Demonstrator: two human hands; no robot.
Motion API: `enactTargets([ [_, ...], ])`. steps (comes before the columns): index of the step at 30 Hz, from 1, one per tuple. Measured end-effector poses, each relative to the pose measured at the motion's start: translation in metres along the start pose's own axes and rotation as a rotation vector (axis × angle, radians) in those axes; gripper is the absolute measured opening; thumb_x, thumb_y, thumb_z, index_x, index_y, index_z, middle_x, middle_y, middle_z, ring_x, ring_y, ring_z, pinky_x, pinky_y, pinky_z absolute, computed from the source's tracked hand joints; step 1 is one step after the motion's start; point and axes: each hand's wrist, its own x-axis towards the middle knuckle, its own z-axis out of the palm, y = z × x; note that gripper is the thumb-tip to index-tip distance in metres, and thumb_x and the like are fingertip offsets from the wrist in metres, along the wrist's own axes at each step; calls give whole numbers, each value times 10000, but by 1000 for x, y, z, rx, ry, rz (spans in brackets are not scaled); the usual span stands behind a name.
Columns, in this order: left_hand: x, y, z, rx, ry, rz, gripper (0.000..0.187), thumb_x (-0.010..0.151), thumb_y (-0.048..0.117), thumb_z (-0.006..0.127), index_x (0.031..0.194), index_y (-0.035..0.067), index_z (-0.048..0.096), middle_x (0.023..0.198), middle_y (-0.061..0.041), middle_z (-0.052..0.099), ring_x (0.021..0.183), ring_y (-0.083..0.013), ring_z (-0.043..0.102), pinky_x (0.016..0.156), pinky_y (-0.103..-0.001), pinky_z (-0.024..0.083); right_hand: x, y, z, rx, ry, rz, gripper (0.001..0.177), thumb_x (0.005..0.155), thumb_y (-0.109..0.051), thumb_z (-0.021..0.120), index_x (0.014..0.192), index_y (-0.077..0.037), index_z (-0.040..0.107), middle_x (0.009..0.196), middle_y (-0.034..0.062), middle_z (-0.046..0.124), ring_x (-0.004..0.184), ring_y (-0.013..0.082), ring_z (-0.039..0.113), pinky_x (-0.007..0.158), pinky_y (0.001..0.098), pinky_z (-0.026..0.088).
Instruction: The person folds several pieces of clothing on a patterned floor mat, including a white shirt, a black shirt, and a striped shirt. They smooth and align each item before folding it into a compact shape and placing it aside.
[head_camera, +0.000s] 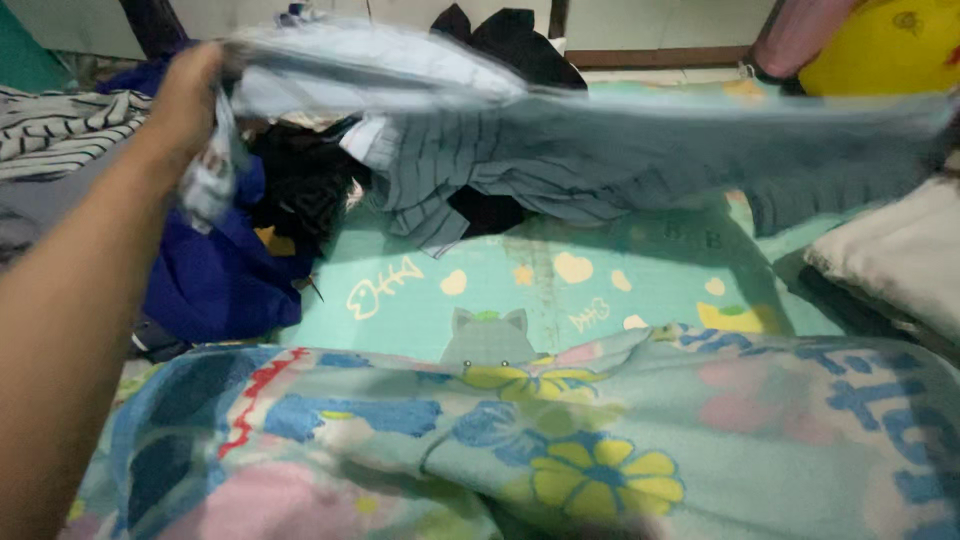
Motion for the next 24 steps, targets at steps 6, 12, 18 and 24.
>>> enactTargets([
  [6, -107, 11, -1, -469, -293, 39, 596, 791, 307, 519, 1325, 70, 636, 1134, -60, 667, 1065, -211, 653, 999, -355, 511, -23, 46, -21, -35, -211, 122, 307, 1087, -275, 517, 1144, 21, 573, 999, 282, 598, 907, 442, 612, 850, 661, 492],
  [12, -149, 11, -34, -436, -279, -266, 552, 736, 353, 487, 1109, 9, 704, 1018, -158, 741, 842, -306, 691, 797, -420, 540, -38, 58, -32, 127, -498, 210, 371, 1096, -324, 514, 1167, 32, 590, 989, 312, 663, 911, 443, 669, 847, 666, 537],
  [18, -90, -32, -19, -331, -333, -478, 346, 898, 408, 579, 988, 113, 736, 888, -63, 745, 699, -247, 682, 698, -426, 571, -54, 8, -2, -133, -308, 342, 405, 1017, -346, 503, 1256, -35, 606, 1071, 202, 719, 1052, 354, 689, 980, 546, 512],
  [24, -4, -61, 83, -387, -290, -580, 301, 900, 369, 539, 986, 156, 734, 1005, -41, 772, 860, -229, 721, 853, -450, 572, 27, 34, 25, -19, -135, 140, 427, 926, -318, 698, 1169, 33, 696, 1082, 163, 685, 963, 288, 588, 902, 436, 449],
])
